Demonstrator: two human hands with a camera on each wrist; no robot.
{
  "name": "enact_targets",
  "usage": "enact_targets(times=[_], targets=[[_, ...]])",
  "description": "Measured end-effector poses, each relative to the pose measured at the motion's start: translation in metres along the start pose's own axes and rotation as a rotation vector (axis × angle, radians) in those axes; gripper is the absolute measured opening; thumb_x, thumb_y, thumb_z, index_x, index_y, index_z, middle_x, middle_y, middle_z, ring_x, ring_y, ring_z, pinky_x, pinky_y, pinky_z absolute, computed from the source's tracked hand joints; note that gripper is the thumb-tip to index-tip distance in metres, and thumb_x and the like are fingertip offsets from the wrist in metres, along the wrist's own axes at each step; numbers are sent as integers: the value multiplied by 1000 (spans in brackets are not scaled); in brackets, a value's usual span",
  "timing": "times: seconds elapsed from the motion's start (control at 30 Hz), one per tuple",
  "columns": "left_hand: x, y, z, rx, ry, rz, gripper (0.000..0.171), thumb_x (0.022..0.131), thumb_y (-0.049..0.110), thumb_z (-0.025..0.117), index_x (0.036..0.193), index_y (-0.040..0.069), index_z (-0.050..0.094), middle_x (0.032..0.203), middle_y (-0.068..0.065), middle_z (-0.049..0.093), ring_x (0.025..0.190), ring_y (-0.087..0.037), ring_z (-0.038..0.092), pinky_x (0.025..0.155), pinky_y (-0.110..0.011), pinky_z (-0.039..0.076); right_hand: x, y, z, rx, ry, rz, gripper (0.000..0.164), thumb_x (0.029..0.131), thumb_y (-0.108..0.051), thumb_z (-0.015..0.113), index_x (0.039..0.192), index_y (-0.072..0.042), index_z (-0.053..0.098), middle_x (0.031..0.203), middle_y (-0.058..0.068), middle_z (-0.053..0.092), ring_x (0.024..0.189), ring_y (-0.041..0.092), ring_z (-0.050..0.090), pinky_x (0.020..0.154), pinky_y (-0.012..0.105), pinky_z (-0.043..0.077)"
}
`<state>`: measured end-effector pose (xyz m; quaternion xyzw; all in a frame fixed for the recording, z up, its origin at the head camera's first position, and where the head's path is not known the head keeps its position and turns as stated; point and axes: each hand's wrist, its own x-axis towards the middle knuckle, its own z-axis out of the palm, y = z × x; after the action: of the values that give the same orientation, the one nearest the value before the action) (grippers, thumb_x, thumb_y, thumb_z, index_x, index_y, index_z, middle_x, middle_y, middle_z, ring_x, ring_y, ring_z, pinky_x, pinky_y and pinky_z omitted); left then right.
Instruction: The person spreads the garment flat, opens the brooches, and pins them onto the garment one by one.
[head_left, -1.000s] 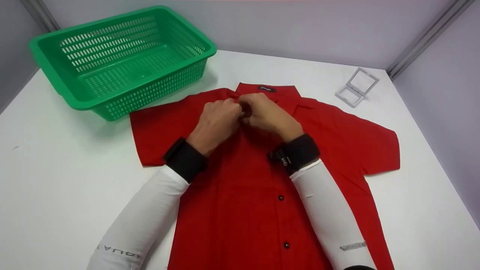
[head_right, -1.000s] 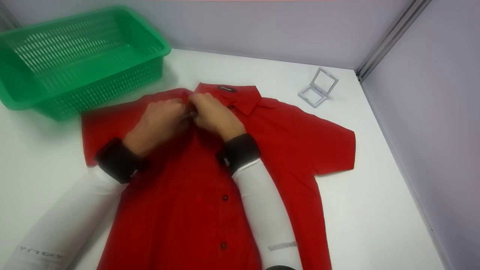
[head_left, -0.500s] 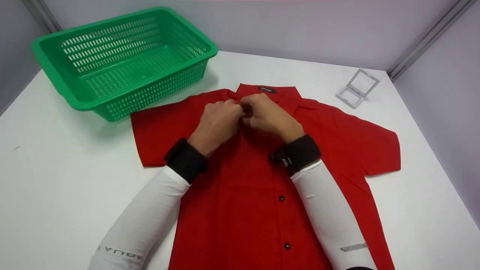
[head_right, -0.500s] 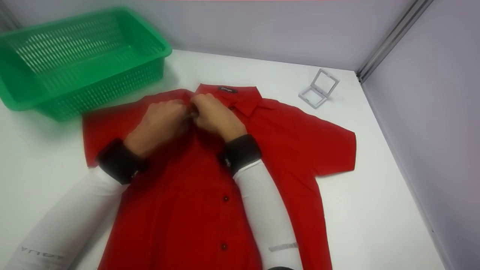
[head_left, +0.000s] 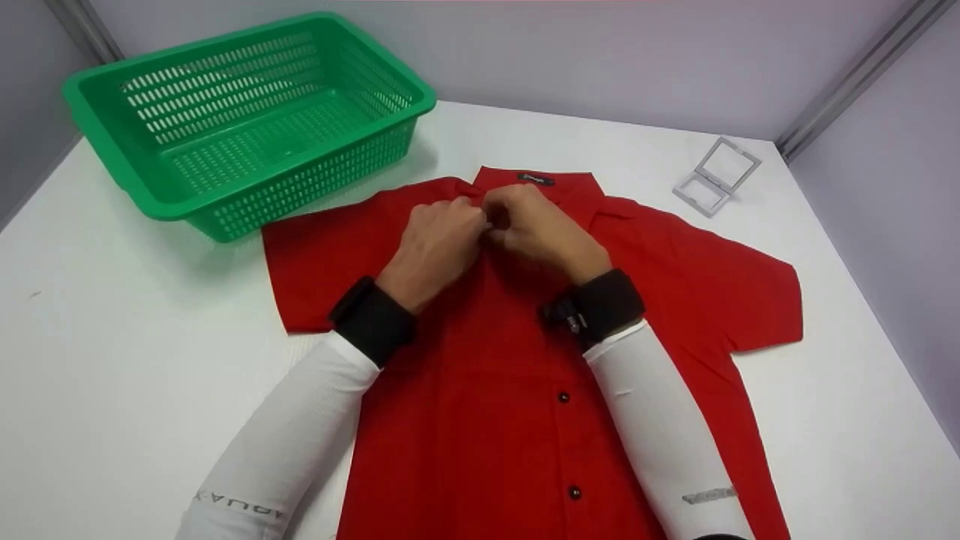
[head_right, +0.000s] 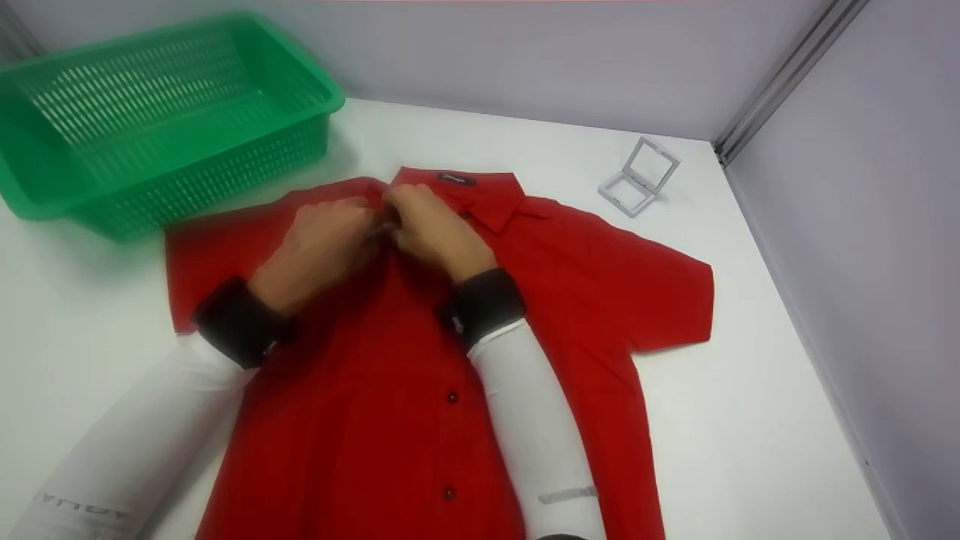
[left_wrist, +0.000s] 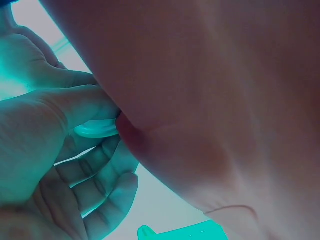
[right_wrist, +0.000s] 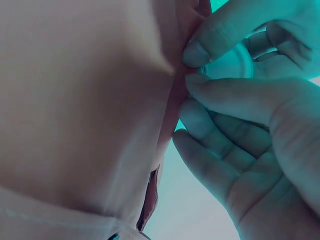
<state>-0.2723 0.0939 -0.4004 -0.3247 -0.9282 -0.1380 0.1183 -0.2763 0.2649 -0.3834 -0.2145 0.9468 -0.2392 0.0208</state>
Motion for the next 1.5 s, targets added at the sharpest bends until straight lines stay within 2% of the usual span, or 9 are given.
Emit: enact_targets(times=[0.2,0.43,0.63,0.8,0.97,1.2,1.5], targets=[[1,0,-1,7,-8,-1,23,91,24,68,96,1,67,73,-13,63,66,-24,62,67,-38,59,0,-1,-2,-6,9,-18,11,92,-18,68,101,-13,70,88,3,66,87,17,59,85,30,52],[1,1,-1,1,-23,0,23,92,24,67,97,1,67,73,-14,62,66,-25,61,67,-38,59,-2,-2,-3,-8,-7,5,16,92,-18,68,107,-15,71,92,1,66,89,16,58,87,30,52],[0,1,-1,3,-14,-1,24,93,23,66,98,0,67,73,-14,63,66,-25,61,68,-38,59,0,-2,-2,-7,9,-14,11,92,-15,68,102,-13,71,89,3,66,88,17,58,84,30,51],[1,2,-1,-7,-7,1,24,93,24,66,100,1,68,74,-14,64,67,-24,62,68,-37,59,-1,-1,-2,3,10,3,10,92,-14,66,102,-13,70,89,3,65,88,17,58,84,30,51],[1,2,0,-7,-9,0,24,92,24,67,99,1,68,73,-13,63,66,-24,61,68,-37,59,-2,0,-1,17,11,15,12,93,-14,66,104,-15,71,90,0,66,88,16,58,85,29,52],[0,1,0,29,10,4,21,92,22,66,91,1,67,71,-13,62,63,-23,59,63,-37,58,-1,-1,-2,14,14,16,10,92,-12,65,100,-14,71,87,1,66,84,16,59,82,29,53],[-1,1,0,12,27,5,21,92,23,67,90,2,67,69,-13,61,62,-23,59,64,-37,58,-1,-3,-1,-3,-1,46,12,93,-16,66,104,-18,70,89,-1,65,88,15,59,85,30,53]])
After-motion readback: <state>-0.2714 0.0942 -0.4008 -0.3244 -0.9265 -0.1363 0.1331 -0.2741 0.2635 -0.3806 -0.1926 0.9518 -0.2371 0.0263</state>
